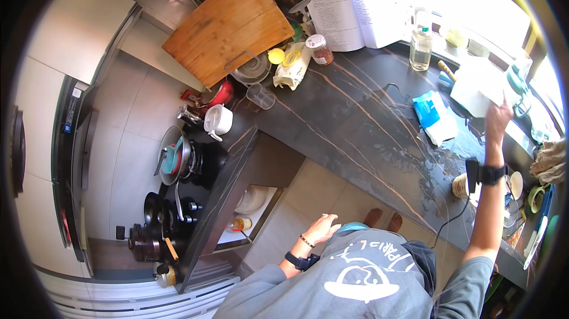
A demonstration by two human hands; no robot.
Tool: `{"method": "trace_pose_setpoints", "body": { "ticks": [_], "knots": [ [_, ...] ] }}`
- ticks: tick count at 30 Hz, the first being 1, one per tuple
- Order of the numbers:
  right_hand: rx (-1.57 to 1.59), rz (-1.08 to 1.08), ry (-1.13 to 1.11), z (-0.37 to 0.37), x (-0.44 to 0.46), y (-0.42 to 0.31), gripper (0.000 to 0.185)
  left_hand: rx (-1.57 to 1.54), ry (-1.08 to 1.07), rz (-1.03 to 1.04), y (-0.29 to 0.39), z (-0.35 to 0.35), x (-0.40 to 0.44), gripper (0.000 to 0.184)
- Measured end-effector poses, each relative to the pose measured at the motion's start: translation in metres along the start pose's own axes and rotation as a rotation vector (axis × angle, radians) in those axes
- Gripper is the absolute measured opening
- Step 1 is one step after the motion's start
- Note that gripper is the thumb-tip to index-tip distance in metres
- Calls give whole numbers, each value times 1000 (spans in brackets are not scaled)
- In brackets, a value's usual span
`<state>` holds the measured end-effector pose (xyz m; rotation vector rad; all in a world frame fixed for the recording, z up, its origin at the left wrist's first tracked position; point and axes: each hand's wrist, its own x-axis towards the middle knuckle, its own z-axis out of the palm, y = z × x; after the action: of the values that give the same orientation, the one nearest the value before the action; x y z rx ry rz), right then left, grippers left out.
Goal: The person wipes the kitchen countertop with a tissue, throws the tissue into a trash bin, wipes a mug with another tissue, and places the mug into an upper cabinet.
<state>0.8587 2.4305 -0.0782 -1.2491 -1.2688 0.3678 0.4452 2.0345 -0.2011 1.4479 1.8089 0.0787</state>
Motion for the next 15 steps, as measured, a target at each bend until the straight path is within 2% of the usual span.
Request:
{"method": "trace_pose_setpoints", "body": {
  "ticks": [2, 3, 5, 9, 15],
  "knots": [
    [2, -36, 37, -32, -11, -30, 38, -2, -12, -10, 0, -1, 1, 46],
    [105, -77, 44, -41, -23, -56, 38, -6, -14, -10, 1, -2, 1, 46],
    [258, 6, 114, -65, -37, -49, 38, 15, -47, -7, 2, -2, 3, 45],
    [298, 77, 89, -76, -64, -76, 36, 53, -62, 47, 6, -4, 11, 41],
    [242, 131, 59, -103, -77, -55, 31, 38, -5, 111, 15, -11, 17, 36]
  ]
}}
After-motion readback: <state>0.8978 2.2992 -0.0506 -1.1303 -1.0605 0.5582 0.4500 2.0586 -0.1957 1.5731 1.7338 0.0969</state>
